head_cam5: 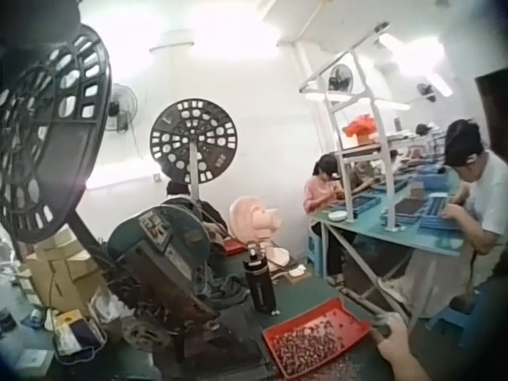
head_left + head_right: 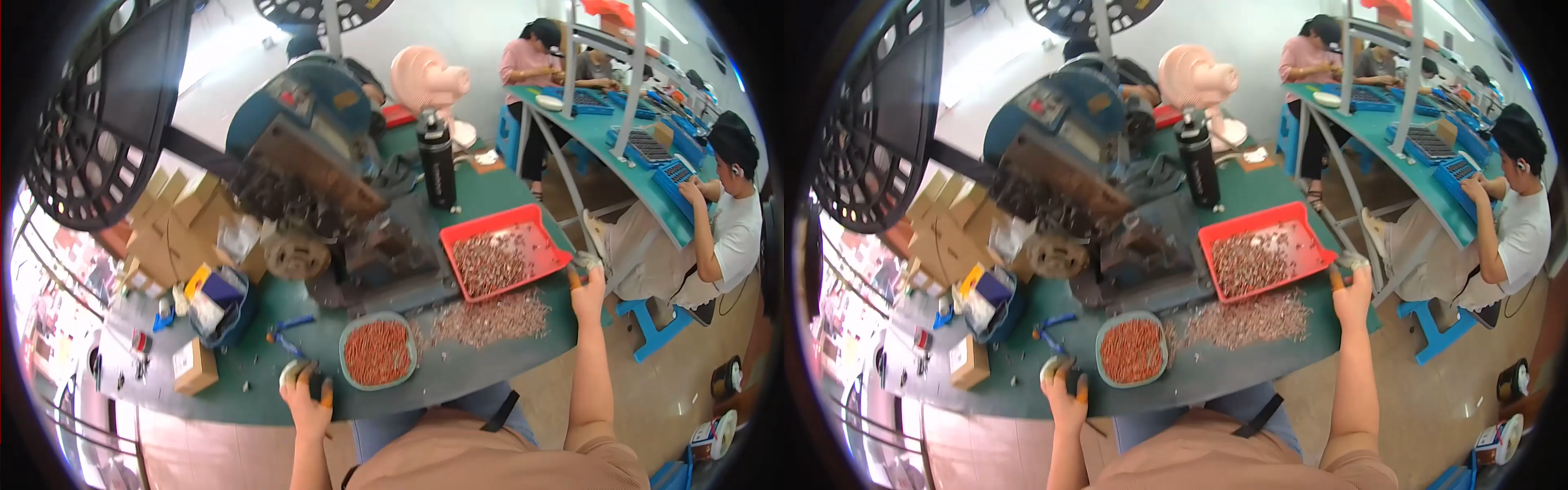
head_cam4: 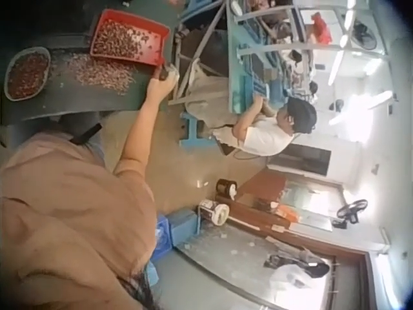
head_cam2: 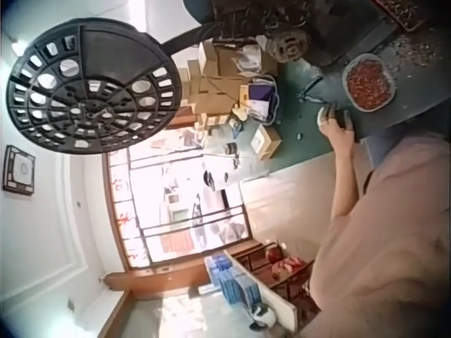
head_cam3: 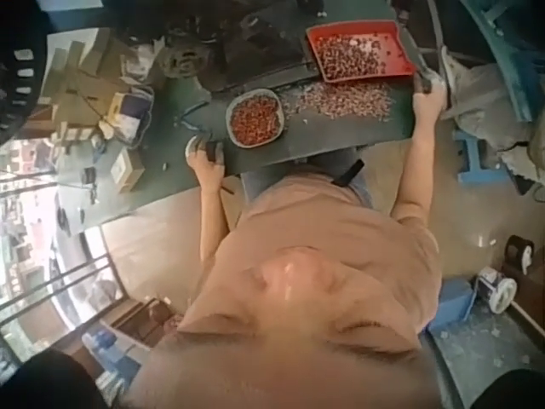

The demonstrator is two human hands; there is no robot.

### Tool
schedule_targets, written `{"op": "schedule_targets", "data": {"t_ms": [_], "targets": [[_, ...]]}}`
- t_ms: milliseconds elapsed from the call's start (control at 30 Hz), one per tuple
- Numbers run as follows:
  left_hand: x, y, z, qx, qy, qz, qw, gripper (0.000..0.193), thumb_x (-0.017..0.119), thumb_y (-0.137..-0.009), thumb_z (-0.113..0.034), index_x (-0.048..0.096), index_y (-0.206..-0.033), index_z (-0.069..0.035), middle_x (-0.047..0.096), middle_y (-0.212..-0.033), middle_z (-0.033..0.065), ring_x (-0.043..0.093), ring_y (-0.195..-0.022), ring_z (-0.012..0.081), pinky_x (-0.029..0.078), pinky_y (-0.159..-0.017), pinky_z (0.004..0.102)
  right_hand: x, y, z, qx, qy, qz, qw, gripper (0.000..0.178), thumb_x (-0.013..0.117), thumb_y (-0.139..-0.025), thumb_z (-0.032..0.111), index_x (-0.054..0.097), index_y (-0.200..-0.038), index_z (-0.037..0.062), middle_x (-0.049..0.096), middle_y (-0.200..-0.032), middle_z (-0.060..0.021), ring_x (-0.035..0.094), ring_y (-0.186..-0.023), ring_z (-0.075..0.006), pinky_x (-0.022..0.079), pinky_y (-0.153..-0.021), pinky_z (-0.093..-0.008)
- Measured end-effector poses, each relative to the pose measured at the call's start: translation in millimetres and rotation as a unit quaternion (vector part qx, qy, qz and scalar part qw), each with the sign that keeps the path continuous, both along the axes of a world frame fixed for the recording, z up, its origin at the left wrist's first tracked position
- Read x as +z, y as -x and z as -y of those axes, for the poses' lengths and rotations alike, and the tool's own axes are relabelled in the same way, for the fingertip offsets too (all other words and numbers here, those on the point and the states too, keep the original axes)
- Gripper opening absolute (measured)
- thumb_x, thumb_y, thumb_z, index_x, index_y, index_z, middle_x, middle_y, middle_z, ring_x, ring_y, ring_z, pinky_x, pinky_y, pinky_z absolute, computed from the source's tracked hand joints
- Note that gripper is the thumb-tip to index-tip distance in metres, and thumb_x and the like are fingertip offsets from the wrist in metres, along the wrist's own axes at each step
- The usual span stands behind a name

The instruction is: The person inserts small metal components into a pressing machine by hand for assembly.

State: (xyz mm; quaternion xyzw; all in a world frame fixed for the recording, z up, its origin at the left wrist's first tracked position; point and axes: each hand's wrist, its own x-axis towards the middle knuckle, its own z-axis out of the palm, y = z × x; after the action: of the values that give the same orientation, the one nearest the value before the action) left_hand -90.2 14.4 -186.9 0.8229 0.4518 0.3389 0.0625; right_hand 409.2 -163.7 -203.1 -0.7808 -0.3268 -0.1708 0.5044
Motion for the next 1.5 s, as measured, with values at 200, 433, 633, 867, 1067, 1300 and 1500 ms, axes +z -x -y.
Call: {"op": "schedule_targets", "data": {"t_ms": [200, 433, 633, 867, 1067, 1300, 1500], "targets": [[15, -30, 0, -0.029, -0.005, 0.059, 0.998, 0.045, 0.071, -0.076, -0.002, 0.06, -0.119, -0.008, 0.054, -0.124, 0.0137, 0.046, -0.119, 0.0329, 0.037, -0.1, 0.0383, 2, -13, 16, 0.022, -0.094, 0.001, 0.995, 0.021, 0.061, -0.087, 0.001, 0.064, -0.108, 0.0011, 0.066, -0.102, -0.0097, 0.062, -0.095, -0.0197, 0.047, -0.085, -0.0294], [37, -56, 26, -0.137, 0.02, -0.003, 0.99, 0.056, 0.079, -0.072, -0.017, 0.058, -0.124, -0.011, 0.054, -0.126, 0.0105, 0.045, -0.123, 0.0311, 0.029, -0.103, 0.0433, -2, 77, 19, 0.09, -0.064, 0.008, 0.994, 0.017, 0.055, -0.09, 0.0, 0.065, -0.103, 0.003, 0.064, -0.092, -0.0039, 0.058, -0.081, -0.0119, 0.047, -0.073, -0.0261], [34, -74, 33, -0.2, 0.026, -0.015, 0.979, 0.052, 0.078, -0.069, -0.012, 0.062, -0.118, -0.011, 0.054, -0.125, 0.0091, 0.043, -0.124, 0.032, 0.028, -0.104, 0.044, 33, 177, -19, 0.382, 0.089, 0.035, 0.919, 0.017, 0.075, -0.072, 0.009, 0.068, -0.087, 0.0117, 0.063, -0.084, -0.0057, 0.061, -0.078, -0.0247, 0.051, -0.068, -0.0345], [36, -81, 31, -0.226, 0.048, -0.031, 0.972, 0.044, 0.076, -0.07, -0.009, 0.065, -0.113, -0.012, 0.056, -0.122, 0.0077, 0.044, -0.123, 0.0311, 0.029, -0.103, 0.0438, 29, 173, -62, 0.357, 0.188, 0.092, 0.91, 0.016, 0.073, -0.074, 0.016, 0.068, -0.089, 0.0125, 0.058, -0.087, -0.0071, 0.06, -0.085, -0.0277, 0.051, -0.071, -0.0383], [38, -79, 22, -0.229, 0.053, -0.01, 0.972, 0.044, 0.077, -0.071, -0.012, 0.067, -0.114, -0.015, 0.058, -0.122, 0.0056, 0.043, -0.125, 0.0295, 0.027, -0.103, 0.0448, 44, 174, -83, 0.39, 0.275, 0.09, 0.874, 0.017, 0.07, -0.075, 0.016, 0.068, -0.092, 0.0108, 0.057, -0.093, -0.0117, 0.06, -0.089, -0.0301, 0.051, -0.074, -0.0407], [36, -75, 18, -0.225, 0.051, 0.011, 0.973, 0.043, 0.076, -0.07, -0.009, 0.067, -0.112, -0.014, 0.058, -0.12, 0.0062, 0.043, -0.124, 0.0304, 0.029, -0.102, 0.044, 59, 164, -85, 0.434, 0.29, 0.069, 0.85, 0.017, 0.069, -0.075, 0.013, 0.067, -0.091, 0.0093, 0.057, -0.094, -0.0119, 0.059, -0.09, -0.031, 0.051, -0.075, -0.0416], [36, -74, 15, -0.222, 0.072, 0.012, 0.972, 0.043, 0.076, -0.07, -0.01, 0.067, -0.112, -0.015, 0.058, -0.12, 0.0047, 0.044, -0.124, 0.029, 0.029, -0.101, 0.0439, 60, 162, -57, 0.42, 0.281, 0.048, 0.861, 0.02, 0.076, -0.07, 0.008, 0.068, -0.088, 0.0101, 0.059, -0.084, -0.0068, 0.059, -0.083, -0.0287, 0.05, -0.072, -0.0379]]}}
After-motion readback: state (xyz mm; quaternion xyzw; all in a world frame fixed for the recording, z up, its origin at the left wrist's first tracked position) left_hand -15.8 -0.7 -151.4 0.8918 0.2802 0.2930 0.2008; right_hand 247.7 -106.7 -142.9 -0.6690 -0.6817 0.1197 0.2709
